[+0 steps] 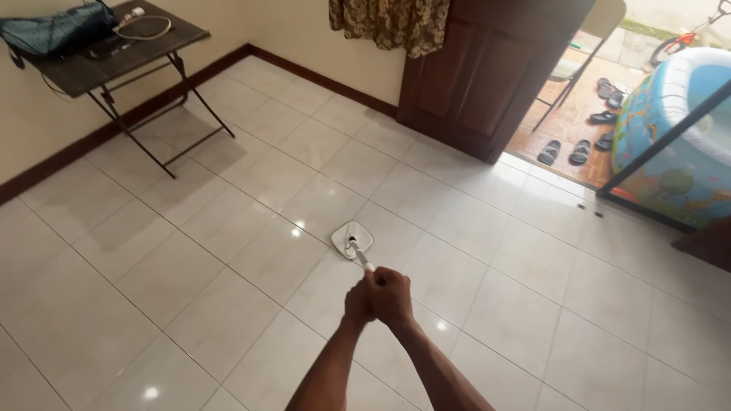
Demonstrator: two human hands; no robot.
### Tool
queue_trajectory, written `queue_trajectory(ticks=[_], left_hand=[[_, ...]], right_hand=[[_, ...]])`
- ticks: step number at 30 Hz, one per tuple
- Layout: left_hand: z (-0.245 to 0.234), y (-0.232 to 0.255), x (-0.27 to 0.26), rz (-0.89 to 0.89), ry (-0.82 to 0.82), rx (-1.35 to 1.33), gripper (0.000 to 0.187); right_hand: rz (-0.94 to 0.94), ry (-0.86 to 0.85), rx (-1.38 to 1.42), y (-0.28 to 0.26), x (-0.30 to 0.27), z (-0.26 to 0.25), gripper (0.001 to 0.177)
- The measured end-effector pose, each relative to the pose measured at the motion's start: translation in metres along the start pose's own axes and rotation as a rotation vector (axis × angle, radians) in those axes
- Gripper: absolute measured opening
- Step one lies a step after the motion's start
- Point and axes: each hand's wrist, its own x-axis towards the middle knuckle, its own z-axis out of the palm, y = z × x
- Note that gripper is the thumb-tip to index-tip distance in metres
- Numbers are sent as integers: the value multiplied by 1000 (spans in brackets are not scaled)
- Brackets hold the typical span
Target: The recorder is mopping the tiled floor of a room.
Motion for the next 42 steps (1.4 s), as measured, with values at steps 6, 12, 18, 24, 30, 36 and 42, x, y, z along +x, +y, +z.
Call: queue_trajectory(ticks=[6,12,18,24,30,36,42], left_hand=[[8,1,-38,-36,5,-2,46],[35,-24,-49,-4,66,-108,45],[19,-36,-11,-14,-1,-38,44],[23,-61,72,86,29,-78,49],[18,-94,159,89,-100,16,54],[30,-140,203,216,53,-90,50],[4,-118,121,122,41,-37,68]], right_hand=[[18,-31,52,1,-39,-13,33],[82,-92,-23,4,-56,-12,39],[-11,-38,39,2,-24,11,27],[-13,-21,-24,36,43,44,25],[-148,33,43,42,109,76,23],[-99,-26,-37,18,126,93,33],[-35,-97,11,14,85,89,39]])
